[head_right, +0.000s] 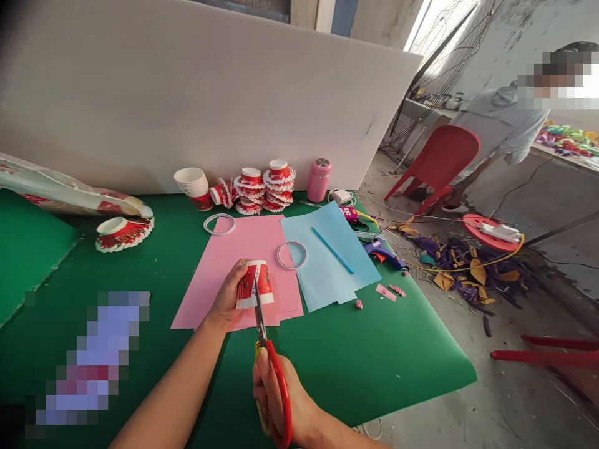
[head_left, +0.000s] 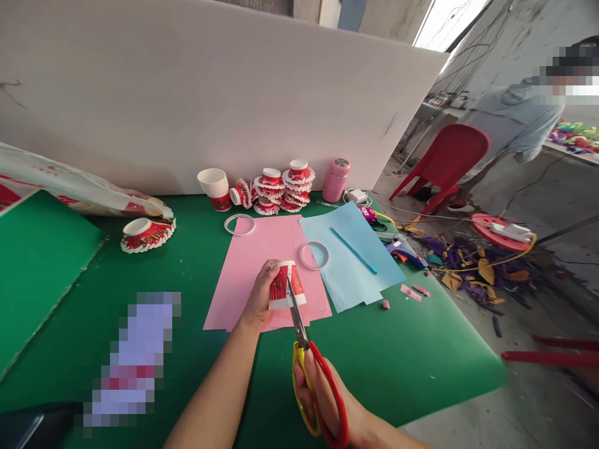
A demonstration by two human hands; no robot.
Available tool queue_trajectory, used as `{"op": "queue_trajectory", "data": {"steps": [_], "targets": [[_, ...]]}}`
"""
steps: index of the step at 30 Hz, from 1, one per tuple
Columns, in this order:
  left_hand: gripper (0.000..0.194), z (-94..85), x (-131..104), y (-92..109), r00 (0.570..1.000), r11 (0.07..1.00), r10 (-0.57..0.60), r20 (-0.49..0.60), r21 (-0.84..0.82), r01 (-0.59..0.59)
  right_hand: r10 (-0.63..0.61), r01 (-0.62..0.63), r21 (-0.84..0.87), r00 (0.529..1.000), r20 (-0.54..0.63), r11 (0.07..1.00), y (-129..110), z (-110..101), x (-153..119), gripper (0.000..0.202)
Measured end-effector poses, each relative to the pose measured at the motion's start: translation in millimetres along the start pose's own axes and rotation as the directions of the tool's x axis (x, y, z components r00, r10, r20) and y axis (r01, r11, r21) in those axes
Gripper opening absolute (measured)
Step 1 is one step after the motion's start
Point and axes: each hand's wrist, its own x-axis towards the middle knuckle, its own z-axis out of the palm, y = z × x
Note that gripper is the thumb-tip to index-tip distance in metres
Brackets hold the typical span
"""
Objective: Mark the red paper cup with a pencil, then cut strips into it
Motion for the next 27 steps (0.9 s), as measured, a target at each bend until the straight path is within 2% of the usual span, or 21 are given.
{"op": "queue_trajectory", "data": {"steps": [20,25,27], "targets": [[0.026,0.8,-0.5,1.4,1.0,0.999,-0.007,0.013,0.031,0.007,-0.057,0.059,-0.063,0.998,0.031,0.996,10.3,-3.6,4.1,0.069],[0.028,2.4,-1.4,2.3,0.999,1.0,-0.021,0.025,0.005,0.02,-0.153,0.157,-0.131,0.987,0.045,0.979,14.4,-5.7,5.8,0.066],[0.029,2.9,-2.2,2.3,0.998,0.999,-0.035,0.057,-0.011,0.035,-0.152,0.157,-0.131,0.987,0.047,0.979,14.0,-4.8,6.0,0.066]]}}
